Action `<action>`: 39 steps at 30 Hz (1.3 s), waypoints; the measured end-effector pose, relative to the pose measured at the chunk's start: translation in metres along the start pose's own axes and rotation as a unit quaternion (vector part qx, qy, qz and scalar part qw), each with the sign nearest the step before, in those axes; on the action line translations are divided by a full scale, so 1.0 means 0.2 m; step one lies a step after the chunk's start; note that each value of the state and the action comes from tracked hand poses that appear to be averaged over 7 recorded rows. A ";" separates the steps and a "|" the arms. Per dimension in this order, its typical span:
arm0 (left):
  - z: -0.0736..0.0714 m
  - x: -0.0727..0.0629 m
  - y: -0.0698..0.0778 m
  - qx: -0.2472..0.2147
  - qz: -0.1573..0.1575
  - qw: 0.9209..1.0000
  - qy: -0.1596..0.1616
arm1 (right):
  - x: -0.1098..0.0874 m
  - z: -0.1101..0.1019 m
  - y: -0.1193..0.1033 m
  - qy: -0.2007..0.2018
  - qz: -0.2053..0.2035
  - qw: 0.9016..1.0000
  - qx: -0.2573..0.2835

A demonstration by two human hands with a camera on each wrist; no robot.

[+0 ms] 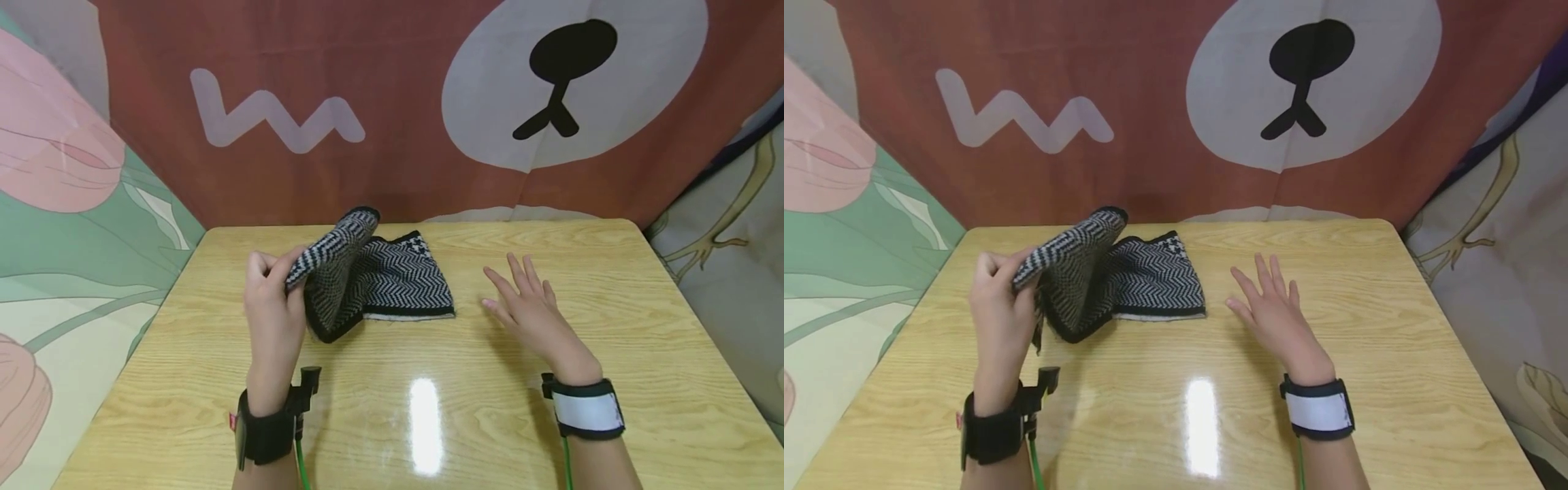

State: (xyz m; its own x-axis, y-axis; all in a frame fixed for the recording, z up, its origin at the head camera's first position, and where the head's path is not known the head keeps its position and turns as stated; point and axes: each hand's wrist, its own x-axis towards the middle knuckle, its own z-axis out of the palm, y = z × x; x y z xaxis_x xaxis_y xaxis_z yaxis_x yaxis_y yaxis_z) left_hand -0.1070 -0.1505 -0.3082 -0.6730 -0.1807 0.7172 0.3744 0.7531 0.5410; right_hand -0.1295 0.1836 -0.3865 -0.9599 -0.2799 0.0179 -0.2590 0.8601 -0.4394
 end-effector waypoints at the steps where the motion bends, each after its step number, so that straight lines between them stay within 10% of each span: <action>1: 0.00 0.00 0.00 0.000 0.003 1.000 0.001 | 0.01 0.01 -0.01 -0.003 -0.004 1.000 -0.004; 39: -0.01 0.00 -0.03 0.002 -0.006 1.000 -0.015 | 0.25 0.34 -0.22 -0.017 -0.037 0.999 0.002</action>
State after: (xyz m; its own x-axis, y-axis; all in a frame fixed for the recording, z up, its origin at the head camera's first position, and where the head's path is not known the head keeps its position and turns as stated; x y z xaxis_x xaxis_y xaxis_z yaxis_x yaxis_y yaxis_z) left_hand -0.1066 -0.1559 -0.3106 -0.6957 -0.1707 0.6978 0.3636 0.7541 0.5469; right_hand -0.1597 0.1031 -0.4275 -0.9338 -0.3571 0.0211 -0.3291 0.8343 -0.4423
